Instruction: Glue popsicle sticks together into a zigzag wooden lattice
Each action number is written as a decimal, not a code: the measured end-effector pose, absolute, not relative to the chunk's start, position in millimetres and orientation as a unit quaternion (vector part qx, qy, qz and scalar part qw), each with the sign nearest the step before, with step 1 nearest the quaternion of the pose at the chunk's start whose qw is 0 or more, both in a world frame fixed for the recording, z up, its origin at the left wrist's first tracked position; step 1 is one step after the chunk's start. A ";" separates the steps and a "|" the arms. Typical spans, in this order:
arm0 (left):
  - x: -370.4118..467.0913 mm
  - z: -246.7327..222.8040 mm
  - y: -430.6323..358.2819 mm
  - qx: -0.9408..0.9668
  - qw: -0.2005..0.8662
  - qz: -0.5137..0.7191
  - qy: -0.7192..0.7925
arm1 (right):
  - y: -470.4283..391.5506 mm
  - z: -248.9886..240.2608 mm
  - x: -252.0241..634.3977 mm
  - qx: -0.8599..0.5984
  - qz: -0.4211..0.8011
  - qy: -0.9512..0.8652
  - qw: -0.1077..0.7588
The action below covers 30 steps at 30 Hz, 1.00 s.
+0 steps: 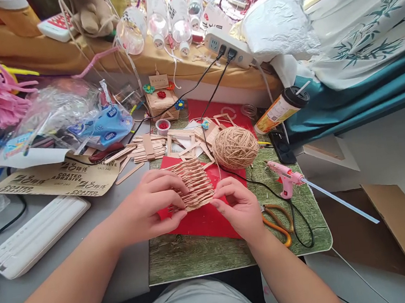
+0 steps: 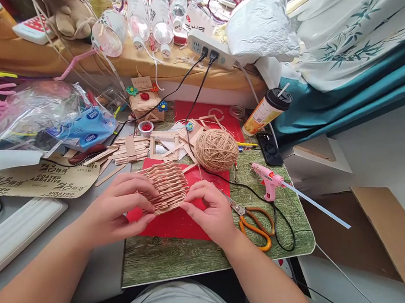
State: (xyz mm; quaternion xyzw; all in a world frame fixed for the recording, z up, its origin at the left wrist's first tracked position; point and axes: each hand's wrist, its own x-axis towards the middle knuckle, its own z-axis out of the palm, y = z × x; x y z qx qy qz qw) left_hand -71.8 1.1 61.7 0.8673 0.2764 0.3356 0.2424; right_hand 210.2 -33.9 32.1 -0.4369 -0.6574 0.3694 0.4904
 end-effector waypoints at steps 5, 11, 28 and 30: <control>-70.7 65.0 1.2 0.867 0.240 0.339 0.274 | -29.9 36.0 212.3 -0.433 0.402 -0.657 0.468; -70.3 65.2 1.7 0.867 0.231 0.346 0.273 | -35.7 37.3 223.4 -0.426 0.347 -0.697 0.461; -71.1 64.1 1.2 0.867 0.233 0.340 0.279 | -48.8 39.1 214.1 -0.327 -0.016 -0.861 0.388; -70.5 64.6 1.3 0.869 0.228 0.342 0.276 | -47.8 37.4 213.5 -0.330 -0.024 -0.861 0.386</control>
